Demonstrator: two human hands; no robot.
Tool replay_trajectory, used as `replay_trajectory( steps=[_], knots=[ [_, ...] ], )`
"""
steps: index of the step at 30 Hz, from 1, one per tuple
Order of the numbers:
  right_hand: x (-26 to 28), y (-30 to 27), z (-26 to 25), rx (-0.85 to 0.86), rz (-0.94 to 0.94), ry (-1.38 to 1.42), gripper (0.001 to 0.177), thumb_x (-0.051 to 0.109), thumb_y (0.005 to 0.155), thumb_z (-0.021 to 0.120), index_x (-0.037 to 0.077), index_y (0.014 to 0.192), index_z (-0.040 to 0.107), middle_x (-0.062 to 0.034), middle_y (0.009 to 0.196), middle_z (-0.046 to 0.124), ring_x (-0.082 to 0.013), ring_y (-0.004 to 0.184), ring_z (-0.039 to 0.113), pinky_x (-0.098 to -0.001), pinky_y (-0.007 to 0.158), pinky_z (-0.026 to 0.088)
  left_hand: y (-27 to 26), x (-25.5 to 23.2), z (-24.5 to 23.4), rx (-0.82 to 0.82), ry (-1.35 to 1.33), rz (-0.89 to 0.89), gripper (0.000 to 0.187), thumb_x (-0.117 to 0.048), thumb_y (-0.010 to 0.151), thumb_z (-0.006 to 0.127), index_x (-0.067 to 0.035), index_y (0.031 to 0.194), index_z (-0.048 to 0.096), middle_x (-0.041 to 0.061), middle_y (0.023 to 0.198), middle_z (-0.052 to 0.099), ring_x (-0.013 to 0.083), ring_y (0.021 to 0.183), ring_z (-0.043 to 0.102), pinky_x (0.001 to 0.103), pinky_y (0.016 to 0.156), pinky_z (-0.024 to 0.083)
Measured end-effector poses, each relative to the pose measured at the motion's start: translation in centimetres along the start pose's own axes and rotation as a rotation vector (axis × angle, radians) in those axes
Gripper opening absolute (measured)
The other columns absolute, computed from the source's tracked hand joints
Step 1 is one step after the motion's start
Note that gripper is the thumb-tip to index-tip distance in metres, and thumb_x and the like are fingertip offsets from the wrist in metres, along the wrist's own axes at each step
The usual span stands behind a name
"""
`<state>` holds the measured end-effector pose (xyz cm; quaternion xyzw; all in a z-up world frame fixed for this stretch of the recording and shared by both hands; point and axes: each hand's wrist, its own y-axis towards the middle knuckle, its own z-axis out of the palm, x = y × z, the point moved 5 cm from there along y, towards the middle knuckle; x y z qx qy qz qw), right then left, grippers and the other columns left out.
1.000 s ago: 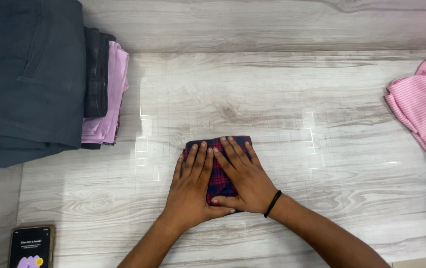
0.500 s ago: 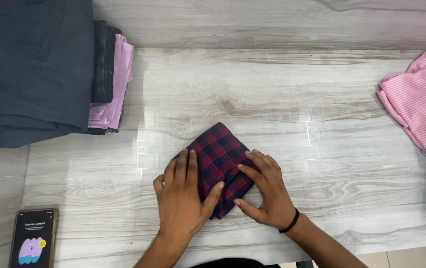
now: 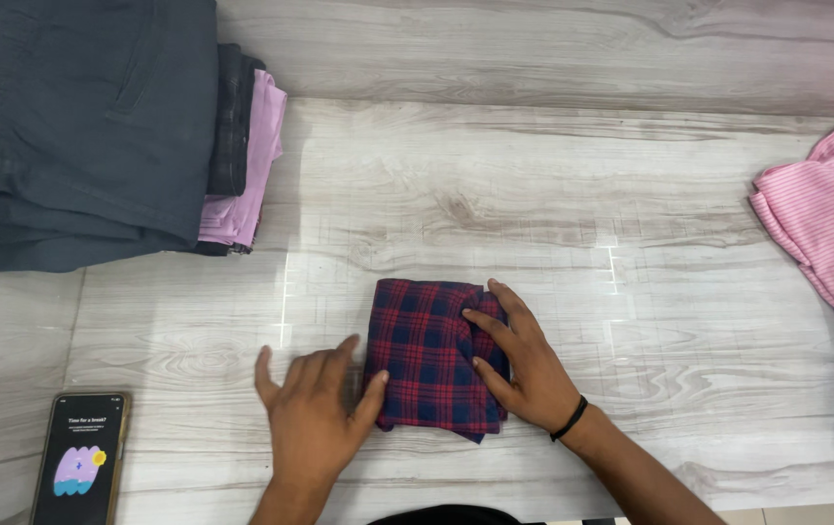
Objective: The person folds a dark pair of pants, a red and blue plaid shirt, and a blue pair of pants on a light-colored wooden surface. Each item is smoothed, folded into a compact rectangle, and stacked on the left side of the frame.
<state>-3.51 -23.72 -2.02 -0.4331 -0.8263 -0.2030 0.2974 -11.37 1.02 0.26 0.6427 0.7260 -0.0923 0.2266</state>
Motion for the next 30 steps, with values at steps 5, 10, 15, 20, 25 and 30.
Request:
replay_trajectory(
  steps=[5,10,15,20,25,30],
  knots=[
    [0.0,0.4,-0.1,0.011,-0.024,0.003,0.056,0.018,0.087,0.069,0.009,0.141,0.056,-0.0252,0.163,0.028,-0.0459,0.153,0.024,-0.058,0.12,0.028,-1.2,6.5,-0.4,-0.17,0.321,-0.183,0.065,-0.065,0.092,0.06,-0.012,0.129,0.071,0.007,0.112,0.073,0.0241,0.115,0.063,0.073,0.119,0.008],
    [0.0,0.3,-0.1,-0.006,-0.042,0.009,0.056,0.018,0.087,0.069,0.009,0.141,0.056,-0.0249,0.162,0.031,-0.0457,0.153,0.025,-0.0577,0.121,0.027,-2.8,11.4,0.0,-0.163,0.515,-0.303,0.075,-0.075,0.096,0.056,-0.014,0.135,0.071,0.007,0.118,0.072,0.0261,0.122,0.063,0.074,0.12,0.008],
    [-0.1,0.2,-0.1,-0.008,-0.035,-0.003,0.056,0.019,0.086,0.069,0.009,0.14,0.056,-0.0242,0.162,0.031,-0.0454,0.153,0.026,-0.0576,0.121,0.028,-3.7,14.1,-0.4,-0.203,0.545,-0.335,0.077,-0.078,0.098,0.056,-0.011,0.134,0.07,0.009,0.117,0.071,0.0277,0.119,0.062,0.076,0.118,0.013],
    [-0.3,0.4,0.1,-0.003,-0.024,-0.002,0.057,0.019,0.086,0.069,0.009,0.14,0.056,-0.0233,0.162,0.031,-0.0451,0.153,0.025,-0.058,0.12,0.027,-3.9,14.8,-0.6,-0.221,0.545,-0.337,0.078,-0.079,0.095,0.058,-0.011,0.133,0.07,0.011,0.119,0.07,0.0304,0.119,0.062,0.077,0.115,0.017],
    [-0.4,0.4,0.2,0.004,-0.022,-0.002,0.058,0.019,0.086,0.069,0.01,0.141,0.055,-0.0224,0.162,0.031,-0.0441,0.153,0.025,-0.0583,0.12,0.027,-3.7,14.9,-0.9,-0.202,0.543,-0.335,0.078,-0.077,0.093,0.06,-0.012,0.135,0.071,0.012,0.121,0.069,0.0324,0.124,0.062,0.073,0.116,0.022],
    [-0.4,0.3,0.2,0.0,-0.024,-0.013,0.058,0.019,0.086,0.069,0.011,0.141,0.055,-0.0221,0.163,0.031,-0.0439,0.153,0.025,-0.0584,0.12,0.027,-3.3,14.6,-1.3,-0.213,0.472,-0.318,0.075,-0.074,0.095,0.061,-0.01,0.132,0.07,0.014,0.123,0.068,0.0327,0.121,0.061,0.066,0.118,0.029]
  ],
)
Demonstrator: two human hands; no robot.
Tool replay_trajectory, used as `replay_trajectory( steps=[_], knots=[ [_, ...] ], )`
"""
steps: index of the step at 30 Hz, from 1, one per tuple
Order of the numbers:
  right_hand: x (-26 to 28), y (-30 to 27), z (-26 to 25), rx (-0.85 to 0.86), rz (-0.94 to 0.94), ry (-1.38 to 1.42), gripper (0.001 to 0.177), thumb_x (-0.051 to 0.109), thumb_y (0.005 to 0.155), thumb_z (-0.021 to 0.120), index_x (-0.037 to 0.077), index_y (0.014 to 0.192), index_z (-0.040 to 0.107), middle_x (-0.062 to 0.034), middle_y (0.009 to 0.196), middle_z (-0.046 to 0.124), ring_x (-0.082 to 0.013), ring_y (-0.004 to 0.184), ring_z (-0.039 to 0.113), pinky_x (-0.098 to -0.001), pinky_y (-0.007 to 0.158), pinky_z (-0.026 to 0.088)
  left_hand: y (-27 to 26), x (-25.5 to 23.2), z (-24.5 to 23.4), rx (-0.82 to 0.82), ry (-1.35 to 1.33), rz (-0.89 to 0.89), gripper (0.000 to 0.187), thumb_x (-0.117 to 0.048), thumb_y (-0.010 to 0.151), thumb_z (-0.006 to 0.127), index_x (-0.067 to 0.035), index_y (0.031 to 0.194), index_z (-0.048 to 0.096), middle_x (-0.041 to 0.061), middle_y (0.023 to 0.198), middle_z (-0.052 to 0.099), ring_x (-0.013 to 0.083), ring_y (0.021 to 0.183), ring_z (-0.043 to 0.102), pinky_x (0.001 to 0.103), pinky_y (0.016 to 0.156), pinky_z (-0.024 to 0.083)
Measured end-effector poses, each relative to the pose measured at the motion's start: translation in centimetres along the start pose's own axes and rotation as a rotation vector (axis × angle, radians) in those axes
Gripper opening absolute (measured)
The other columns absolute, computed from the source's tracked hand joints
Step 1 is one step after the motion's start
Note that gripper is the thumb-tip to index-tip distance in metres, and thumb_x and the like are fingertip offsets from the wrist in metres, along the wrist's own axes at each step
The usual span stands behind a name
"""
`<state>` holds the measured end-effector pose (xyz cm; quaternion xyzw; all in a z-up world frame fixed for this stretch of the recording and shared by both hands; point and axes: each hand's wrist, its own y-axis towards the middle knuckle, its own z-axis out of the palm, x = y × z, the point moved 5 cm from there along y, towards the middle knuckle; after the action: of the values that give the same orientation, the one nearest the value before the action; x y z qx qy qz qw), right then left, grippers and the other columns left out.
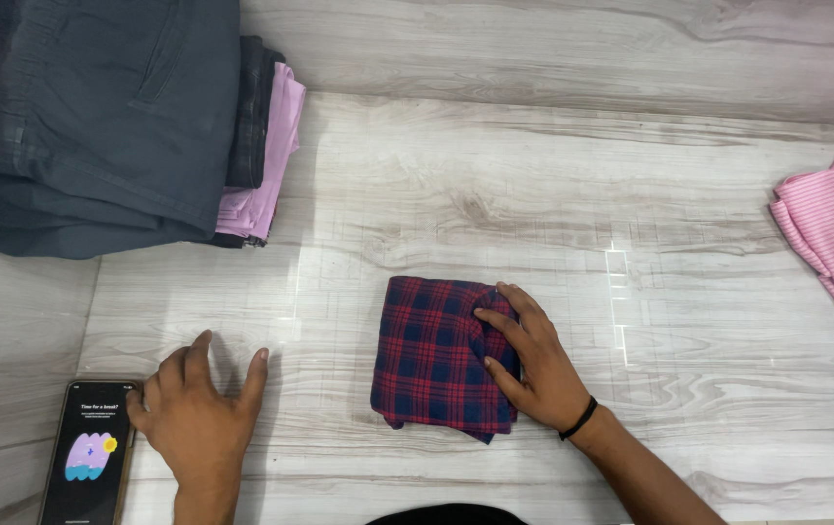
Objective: The person folds a dark pair of pants, a red and blue plaid shirt, and a blue pair of pants on a light-colored wooden surface. Each item is smoothed, folded into a compact rectangle, and stacked on the left side of the frame.
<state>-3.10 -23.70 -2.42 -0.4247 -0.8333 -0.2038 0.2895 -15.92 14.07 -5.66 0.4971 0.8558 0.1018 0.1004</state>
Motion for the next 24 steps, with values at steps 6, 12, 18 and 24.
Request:
replay_trajectory(
  steps=[6,12,18,24],
  knots=[
    [-0.1,0.0,0.0,0.0,0.005,-0.002,0.058,0.019,0.085,0.069,0.011,0.141,0.055,-0.022,0.162,0.031,-0.0441,0.153,0.024,-0.0585,0.12,0.027,0.3,0.0,-0.5,0.016,0.059,-0.013,0.072,-0.071,0.092,0.063,-0.012,0.131,0.073,0.011,0.124,0.07,0.031,0.122,0.063,0.067,0.116,0.029],
    [0.0,0.0,0.0,0.005,0.011,-0.001,0.058,0.019,0.085,0.069,0.011,0.141,0.056,-0.0219,0.162,0.031,-0.044,0.153,0.025,-0.0586,0.12,0.027,0.4,0.2,-0.5,-0.006,-0.023,-0.004,0.07,-0.07,0.096,0.063,-0.011,0.133,0.072,0.013,0.12,0.069,0.0323,0.12,0.062,0.065,0.119,0.03],
    [0.0,0.1,0.0,0.002,0.013,-0.011,0.058,0.019,0.085,0.069,0.011,0.14,0.056,-0.0217,0.162,0.032,-0.0441,0.153,0.025,-0.0589,0.12,0.027,0.3,-1.0,-1.5,-0.016,-0.015,0.029,0.065,-0.065,0.094,0.065,-0.013,0.132,0.072,0.01,0.125,0.071,0.0284,0.121,0.063,0.062,0.122,0.023],
    [0.0,0.3,0.0,0.007,0.006,0.008,0.058,0.019,0.085,0.069,0.011,0.14,0.055,-0.0216,0.162,0.032,-0.0443,0.153,0.025,-0.0582,0.12,0.028,0.6,-6.1,-2.6,-0.028,-0.295,0.164,0.056,-0.055,0.092,0.067,-0.011,0.126,0.072,0.009,0.12,0.071,0.0239,0.12,0.061,0.062,0.124,0.018]
  ],
)
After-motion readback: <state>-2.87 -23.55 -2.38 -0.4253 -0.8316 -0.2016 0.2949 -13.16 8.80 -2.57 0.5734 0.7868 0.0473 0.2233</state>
